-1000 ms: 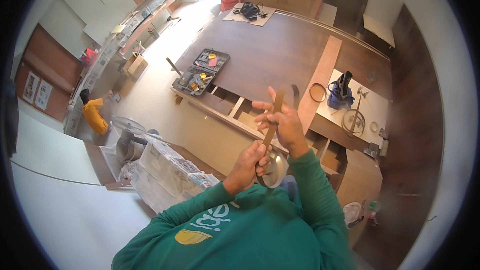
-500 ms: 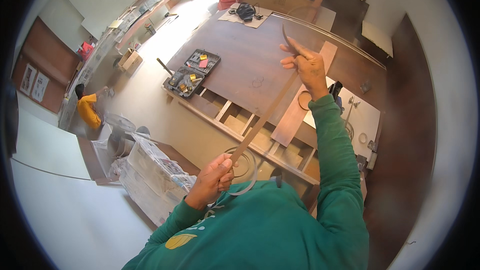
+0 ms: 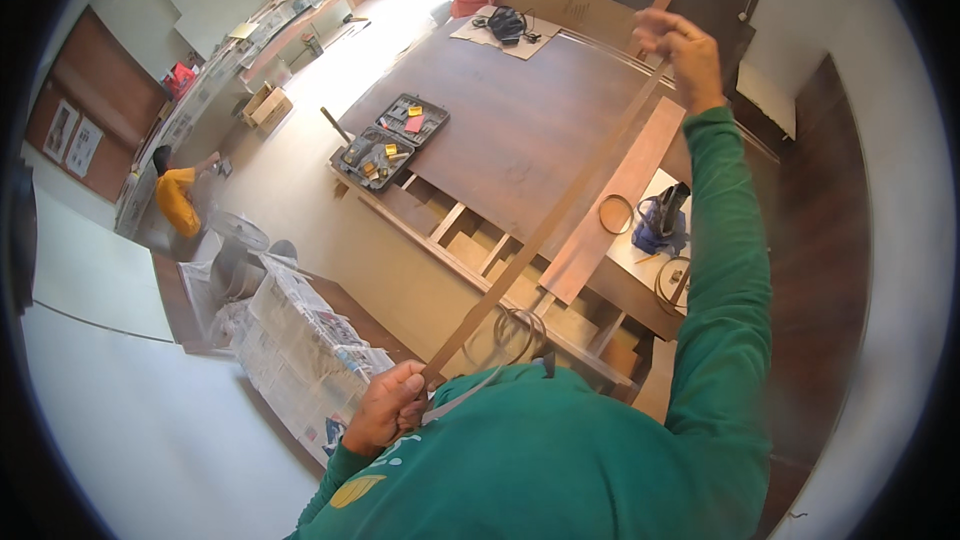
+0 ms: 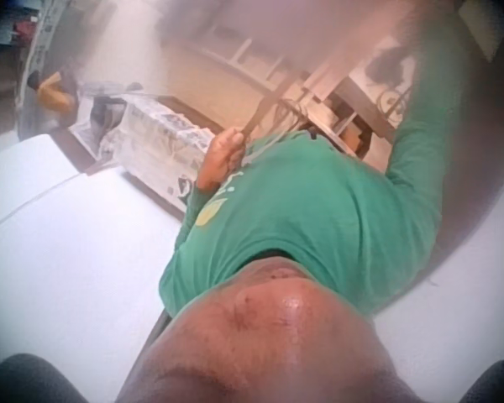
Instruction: The person installs a curved wooden trim piece onto the edge of a wall-mounted cabinet. They use a utility knife to trim the piece to size and a cloth to wipe the surface. The person then positions the trim along the cabinet edge.
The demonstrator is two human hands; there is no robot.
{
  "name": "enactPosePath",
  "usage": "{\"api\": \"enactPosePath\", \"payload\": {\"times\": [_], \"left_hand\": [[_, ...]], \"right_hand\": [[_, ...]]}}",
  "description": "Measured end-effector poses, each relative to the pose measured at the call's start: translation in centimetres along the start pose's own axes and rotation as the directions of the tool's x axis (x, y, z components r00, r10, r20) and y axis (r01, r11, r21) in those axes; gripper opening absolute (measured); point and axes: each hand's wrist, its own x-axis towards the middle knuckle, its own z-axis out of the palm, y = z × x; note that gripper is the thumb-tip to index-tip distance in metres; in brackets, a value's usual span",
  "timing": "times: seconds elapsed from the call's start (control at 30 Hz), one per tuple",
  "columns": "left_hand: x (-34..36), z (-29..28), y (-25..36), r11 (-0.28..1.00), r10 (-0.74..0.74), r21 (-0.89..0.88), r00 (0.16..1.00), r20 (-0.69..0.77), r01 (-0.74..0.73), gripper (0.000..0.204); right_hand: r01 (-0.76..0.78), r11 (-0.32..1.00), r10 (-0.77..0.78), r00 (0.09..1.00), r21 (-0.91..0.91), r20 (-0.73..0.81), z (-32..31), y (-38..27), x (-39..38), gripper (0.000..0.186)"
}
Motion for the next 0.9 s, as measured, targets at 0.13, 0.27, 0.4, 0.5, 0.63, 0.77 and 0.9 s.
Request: {"api": "enactPosePath", "payload": {"times": [0.13,0.27,0.4,0.5,0.63,0.77,0.9], "left_hand": [[2.6,-3.3,-1.5,0.988,0.149,-0.022,0.983,-0.111,-0.153,0.03],[7.2,-3.6,0.8,0.897,0.434,0.188,0.879,-0.197,-0.401,0.031],[10.9,-0.7,4.0,0.891,0.333,0.322,0.943,0.016,-0.32,0.035],[10.4,-0.8,5.4,0.863,0.472,0.139,0.874,0.114,-0.485,0.035],[8.8,-3.9,3.5,0.786,0.5,0.322,0.849,0.172,-0.528,0.031],[7.3,-7.8,0.4,0.61,0.498,0.613,0.844,0.197,-0.503,0.028],[8.5,-7.8,1.0,0.668,0.601,0.527,0.799,0.033,-0.525,0.025]], "right_hand": [[0.128,0.979,-0.016,0.825,0.158,-0.566,-12.1,2.3,3.0,0.043],[-0.288,0.957,0.267,0.923,0.037,0.277,7.2,1.1,-15.2,0.046],[-0.778,0.618,0.502,0.498,0.109,0.707,20.0,1.2,-28.1,0.054],[-0.666,0.716,0.388,0.63,0.211,0.672,24.2,-1.4,-27.3,0.05],[-0.507,0.731,0.338,0.85,0.456,0.404,22.5,-3.4,-21.4,0.047],[-0.447,0.697,0.386,0.893,0.561,0.232,21.7,-3.9,-18.2,0.047],[-0.543,0.784,0.408,0.816,0.301,0.408,29.6,-2.5,-25.5,0.05]]}}
